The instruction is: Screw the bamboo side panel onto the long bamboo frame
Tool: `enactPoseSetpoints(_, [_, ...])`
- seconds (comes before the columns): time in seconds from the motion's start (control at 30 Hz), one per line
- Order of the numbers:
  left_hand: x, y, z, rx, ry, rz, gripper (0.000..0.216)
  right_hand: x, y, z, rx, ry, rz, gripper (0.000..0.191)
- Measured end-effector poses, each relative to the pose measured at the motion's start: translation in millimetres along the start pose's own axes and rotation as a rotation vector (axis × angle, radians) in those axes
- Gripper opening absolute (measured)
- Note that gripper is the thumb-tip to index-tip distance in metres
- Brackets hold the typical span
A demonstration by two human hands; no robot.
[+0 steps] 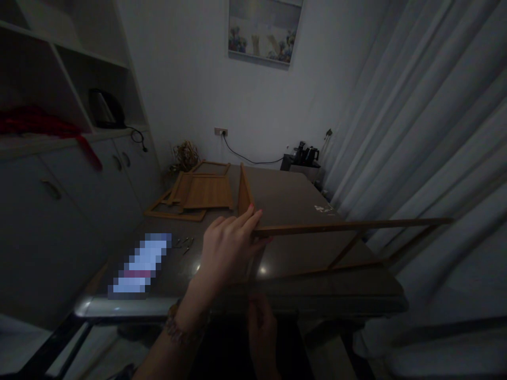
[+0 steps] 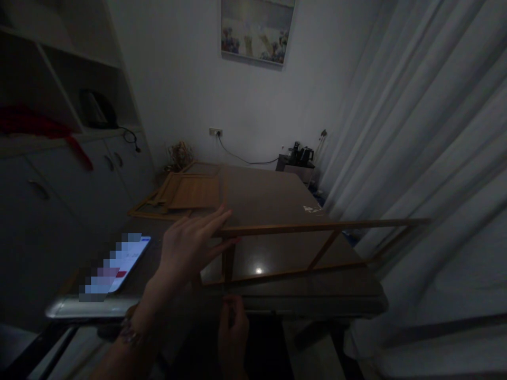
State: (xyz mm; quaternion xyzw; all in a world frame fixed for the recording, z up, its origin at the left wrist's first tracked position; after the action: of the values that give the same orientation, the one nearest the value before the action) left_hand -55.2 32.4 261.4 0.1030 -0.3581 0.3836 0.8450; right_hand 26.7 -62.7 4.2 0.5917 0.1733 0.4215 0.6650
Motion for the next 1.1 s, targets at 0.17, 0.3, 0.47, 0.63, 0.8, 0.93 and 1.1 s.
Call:
enactPoseSetpoints(0.17, [1, 0, -1, 0.007, -0.009, 0.000, 0.049, 0, 13, 4, -0.187, -0.076, 0.206, 0.021])
enactPoseSetpoints(0.3, [0, 1, -1, 0.005, -0.009, 0.006, 0.049, 0, 31, -1, -0.413, -0.053, 0.506, 0.023])
enactPoseSetpoints(0.47, [-1, 1, -2, -0.002, -0.013, 0.004, 0.049, 1, 31, -5, -0.428, 0.036, 0.589, 0.022])
enactPoseSetpoints(0.63, [-1, 1, -1, -0.004, -0.014, 0.007, 0.049, 2, 15, -3, -0.199, 0.084, 0.399, 0.020])
enactPoseSetpoints(0.8, [0, 0, 0, -0.011, -0.014, 0.002, 0.050, 6, 3, -5, 0.058, 0.138, 0.129, 0.026])
enactPoseSetpoints(0.93, [0, 0, -2, 0.003, -0.002, 0.004, 0.050, 6, 1, -7, 0.121, 0.159, 0.030, 0.032])
enactPoseSetpoints(1.1, [0, 1, 0, 0.003, -0.001, 0.007, 0.049, 5, -5, -6, 0.129, 0.103, -0.083, 0.038])
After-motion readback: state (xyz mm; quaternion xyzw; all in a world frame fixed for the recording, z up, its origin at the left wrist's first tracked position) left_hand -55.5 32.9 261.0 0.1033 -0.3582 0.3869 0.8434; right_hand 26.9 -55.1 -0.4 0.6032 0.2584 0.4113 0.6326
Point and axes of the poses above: each hand's wrist, its own x-axis towards the middle knuckle, its own z-axis out of the back of the hand, y = z × x, the point moved 7 cm from there along x, towards the middle knuckle, and after that the axes turned 7 degrees about z, right-handed, at the moved point
